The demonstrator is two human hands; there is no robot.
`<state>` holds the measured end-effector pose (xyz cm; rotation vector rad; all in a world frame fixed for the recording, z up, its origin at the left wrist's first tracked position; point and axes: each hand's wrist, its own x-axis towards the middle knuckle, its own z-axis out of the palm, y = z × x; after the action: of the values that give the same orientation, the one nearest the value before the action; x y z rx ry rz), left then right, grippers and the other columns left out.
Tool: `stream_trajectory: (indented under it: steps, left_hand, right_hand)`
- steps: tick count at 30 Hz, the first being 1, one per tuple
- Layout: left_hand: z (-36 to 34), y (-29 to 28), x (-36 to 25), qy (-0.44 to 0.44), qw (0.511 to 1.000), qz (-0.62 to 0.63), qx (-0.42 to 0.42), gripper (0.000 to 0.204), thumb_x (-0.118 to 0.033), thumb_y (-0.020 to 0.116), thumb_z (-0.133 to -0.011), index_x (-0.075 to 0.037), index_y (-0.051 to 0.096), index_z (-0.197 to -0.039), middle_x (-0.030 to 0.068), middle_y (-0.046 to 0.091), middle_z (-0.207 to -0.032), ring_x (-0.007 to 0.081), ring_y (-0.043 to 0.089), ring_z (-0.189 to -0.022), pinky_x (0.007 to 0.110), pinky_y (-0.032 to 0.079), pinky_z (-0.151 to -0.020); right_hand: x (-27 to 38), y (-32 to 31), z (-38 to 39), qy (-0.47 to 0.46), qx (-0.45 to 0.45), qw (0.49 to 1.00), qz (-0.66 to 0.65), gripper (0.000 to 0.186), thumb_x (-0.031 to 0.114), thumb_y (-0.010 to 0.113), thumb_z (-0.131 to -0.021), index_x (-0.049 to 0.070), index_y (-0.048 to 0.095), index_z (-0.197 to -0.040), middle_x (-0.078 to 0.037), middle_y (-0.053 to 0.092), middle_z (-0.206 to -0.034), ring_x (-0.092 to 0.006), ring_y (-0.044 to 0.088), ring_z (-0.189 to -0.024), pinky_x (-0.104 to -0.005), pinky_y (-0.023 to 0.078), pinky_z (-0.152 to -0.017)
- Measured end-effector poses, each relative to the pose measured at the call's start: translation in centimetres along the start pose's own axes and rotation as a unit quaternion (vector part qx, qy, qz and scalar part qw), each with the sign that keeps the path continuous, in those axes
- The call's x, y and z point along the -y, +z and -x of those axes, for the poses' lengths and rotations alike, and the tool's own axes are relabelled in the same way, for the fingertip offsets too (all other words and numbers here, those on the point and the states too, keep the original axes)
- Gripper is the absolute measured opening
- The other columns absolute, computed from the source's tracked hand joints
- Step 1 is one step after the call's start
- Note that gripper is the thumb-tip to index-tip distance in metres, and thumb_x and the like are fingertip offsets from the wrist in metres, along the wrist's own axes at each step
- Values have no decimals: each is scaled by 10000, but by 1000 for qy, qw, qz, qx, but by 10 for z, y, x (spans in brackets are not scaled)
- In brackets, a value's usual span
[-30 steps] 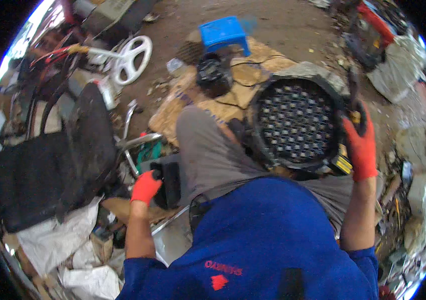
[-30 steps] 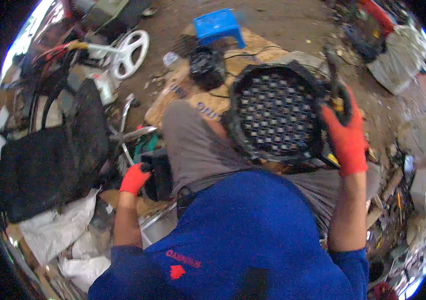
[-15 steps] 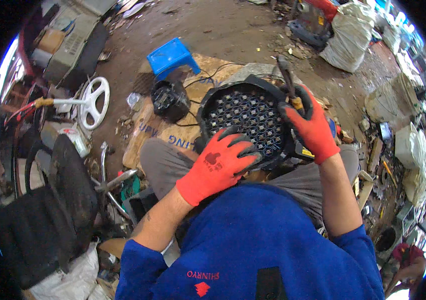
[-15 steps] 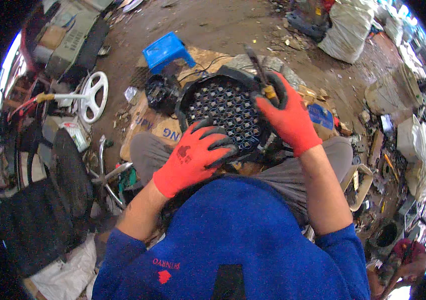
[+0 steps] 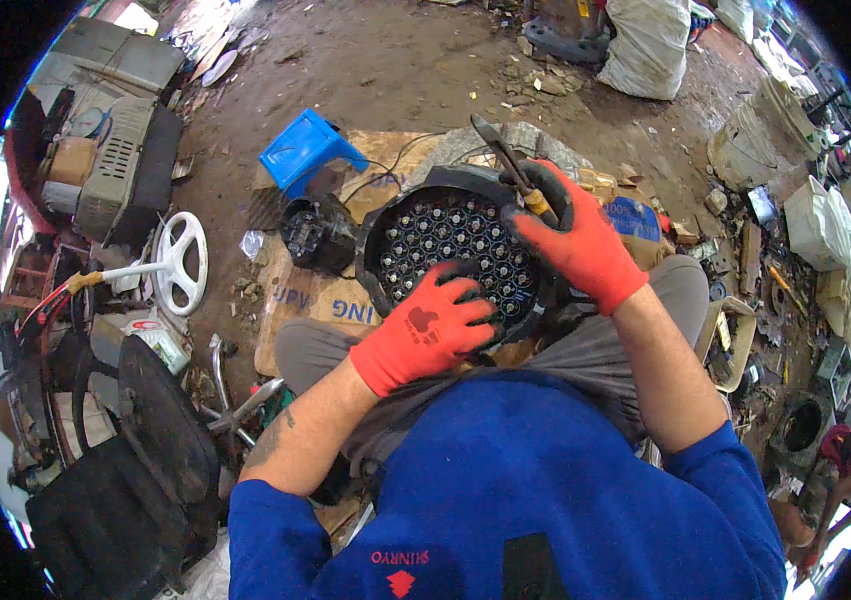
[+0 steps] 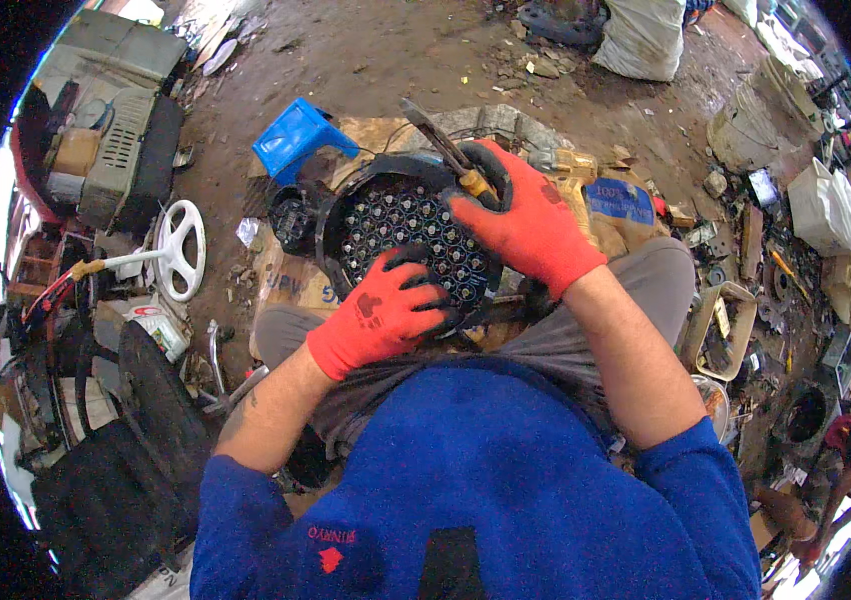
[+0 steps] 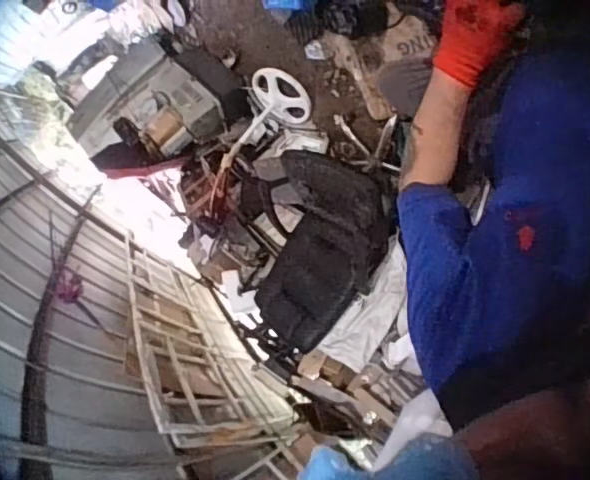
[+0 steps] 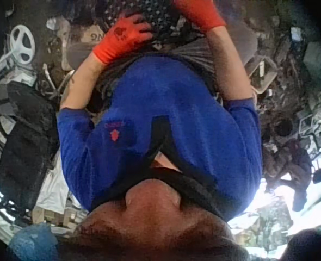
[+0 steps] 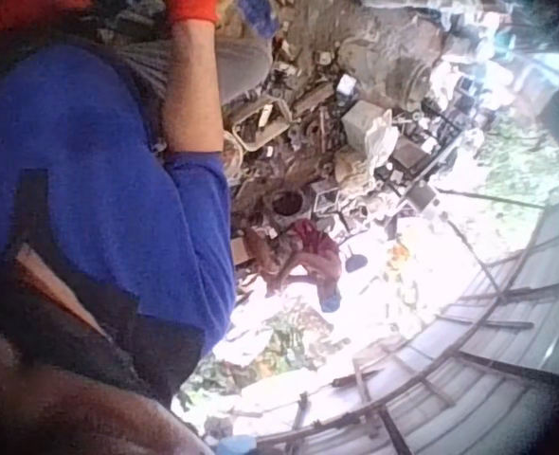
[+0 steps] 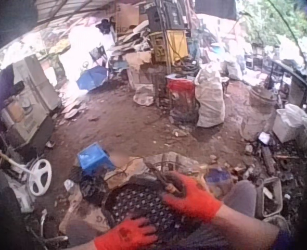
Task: The person sits on the ground and works on a circular battery pack, using pliers to cut wires and manipulate the cells. They handle the battery pack with both hands, adjusting and cutting connections while surrounded by various tools and debris.
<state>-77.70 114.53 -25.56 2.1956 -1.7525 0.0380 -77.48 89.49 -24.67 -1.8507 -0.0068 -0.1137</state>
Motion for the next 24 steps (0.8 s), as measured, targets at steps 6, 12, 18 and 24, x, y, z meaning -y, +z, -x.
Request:
stream_trajectory:
  steps: [6, 12, 18, 24]
  left_hand:
    - [-8, 6, -1, 18, 1000, -10, -15, 295, -210, 706, -681, -168, 699, -973, 18, 674, -1089, 275, 607, -1070, 591, 434, -1041]
    - [-17, -20, -17, -32, 997, -66, -24, 416, -198, 752, -674, -173, 700, -1086, 48, 639, -1181, 299, 599, -1116, 575, 406, -1076]
    - [-11, -62, 54, -212, 962, -46, -165, 525, -206, 717, -864, -109, 598, -1366, 165, 611, -1319, 379, 569, -1236, 517, 404, -1104]
    - [10, -24, 58, -339, 924, 53, -170, 513, -120, 633, -911, -37, 531, -1407, 233, 570, -1380, 412, 548, -1262, 451, 464, -1054]
  right_hand:
    - [-2, 2, 0, -14, -17, 999, 23, 689, 333, 778, -835, 33, 547, -1411, -201, 647, -1323, -318, 608, -1261, -398, 466, -1076]
    - [-5, -5, -6, -30, 31, 999, 15, 668, 314, 778, -839, 47, 552, -1408, -187, 636, -1343, -315, 604, -1262, -399, 463, -1078]
    - [7, -11, 2, -63, 35, 997, 35, 641, 285, 770, -855, 57, 551, -1412, -165, 640, -1341, -271, 601, -1254, -392, 460, -1071]
    - [19, -21, 52, 93, -19, 991, -96, 620, 197, 735, -896, 9, 510, -1442, -97, 628, -1311, -157, 566, -1193, -326, 453, -1040]
